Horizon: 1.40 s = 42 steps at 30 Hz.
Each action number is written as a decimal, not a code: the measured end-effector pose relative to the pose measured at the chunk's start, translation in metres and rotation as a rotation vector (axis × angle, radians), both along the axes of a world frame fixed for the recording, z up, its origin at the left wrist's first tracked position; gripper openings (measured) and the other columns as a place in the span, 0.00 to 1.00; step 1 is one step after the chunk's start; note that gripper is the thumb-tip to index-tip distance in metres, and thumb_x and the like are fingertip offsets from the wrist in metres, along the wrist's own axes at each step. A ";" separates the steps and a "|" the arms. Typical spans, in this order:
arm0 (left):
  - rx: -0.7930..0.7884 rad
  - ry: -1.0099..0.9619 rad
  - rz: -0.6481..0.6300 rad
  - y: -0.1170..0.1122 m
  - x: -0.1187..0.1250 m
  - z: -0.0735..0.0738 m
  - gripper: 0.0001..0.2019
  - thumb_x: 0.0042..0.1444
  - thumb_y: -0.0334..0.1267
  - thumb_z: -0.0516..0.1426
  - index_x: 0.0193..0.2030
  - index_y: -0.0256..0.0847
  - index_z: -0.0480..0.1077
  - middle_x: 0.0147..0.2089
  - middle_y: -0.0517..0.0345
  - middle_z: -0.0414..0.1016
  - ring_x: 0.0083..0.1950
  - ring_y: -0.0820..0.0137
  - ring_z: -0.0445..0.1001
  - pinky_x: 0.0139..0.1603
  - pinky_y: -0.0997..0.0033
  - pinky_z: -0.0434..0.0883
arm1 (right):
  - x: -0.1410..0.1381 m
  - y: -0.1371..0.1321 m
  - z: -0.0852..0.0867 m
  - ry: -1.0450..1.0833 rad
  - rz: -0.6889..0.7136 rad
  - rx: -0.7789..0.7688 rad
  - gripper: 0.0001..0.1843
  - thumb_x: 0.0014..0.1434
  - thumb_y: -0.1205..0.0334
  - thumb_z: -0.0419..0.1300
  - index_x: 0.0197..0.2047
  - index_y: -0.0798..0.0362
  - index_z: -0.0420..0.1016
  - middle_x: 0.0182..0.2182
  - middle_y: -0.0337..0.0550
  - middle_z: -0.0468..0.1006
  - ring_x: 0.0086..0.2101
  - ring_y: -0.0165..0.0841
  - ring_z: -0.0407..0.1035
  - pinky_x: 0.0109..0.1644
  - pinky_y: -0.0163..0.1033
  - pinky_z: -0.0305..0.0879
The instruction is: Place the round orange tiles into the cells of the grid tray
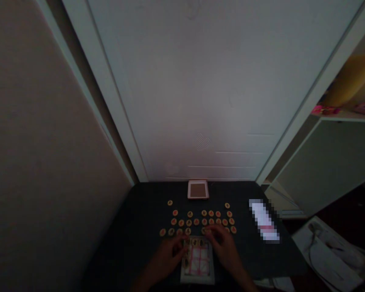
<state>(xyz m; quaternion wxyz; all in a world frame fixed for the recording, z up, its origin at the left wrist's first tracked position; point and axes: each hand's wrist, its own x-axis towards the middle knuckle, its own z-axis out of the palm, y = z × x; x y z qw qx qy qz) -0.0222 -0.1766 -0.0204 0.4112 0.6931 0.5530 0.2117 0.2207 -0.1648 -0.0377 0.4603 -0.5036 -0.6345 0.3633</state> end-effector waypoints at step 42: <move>0.219 -0.156 0.071 0.007 0.045 0.013 0.13 0.60 0.48 0.58 0.45 0.47 0.79 0.45 0.53 0.82 0.45 0.60 0.77 0.47 0.67 0.71 | -0.019 -0.016 0.006 0.485 0.143 -0.316 0.26 0.52 0.41 0.69 0.46 0.49 0.71 0.34 0.45 0.84 0.39 0.44 0.80 0.47 0.50 0.75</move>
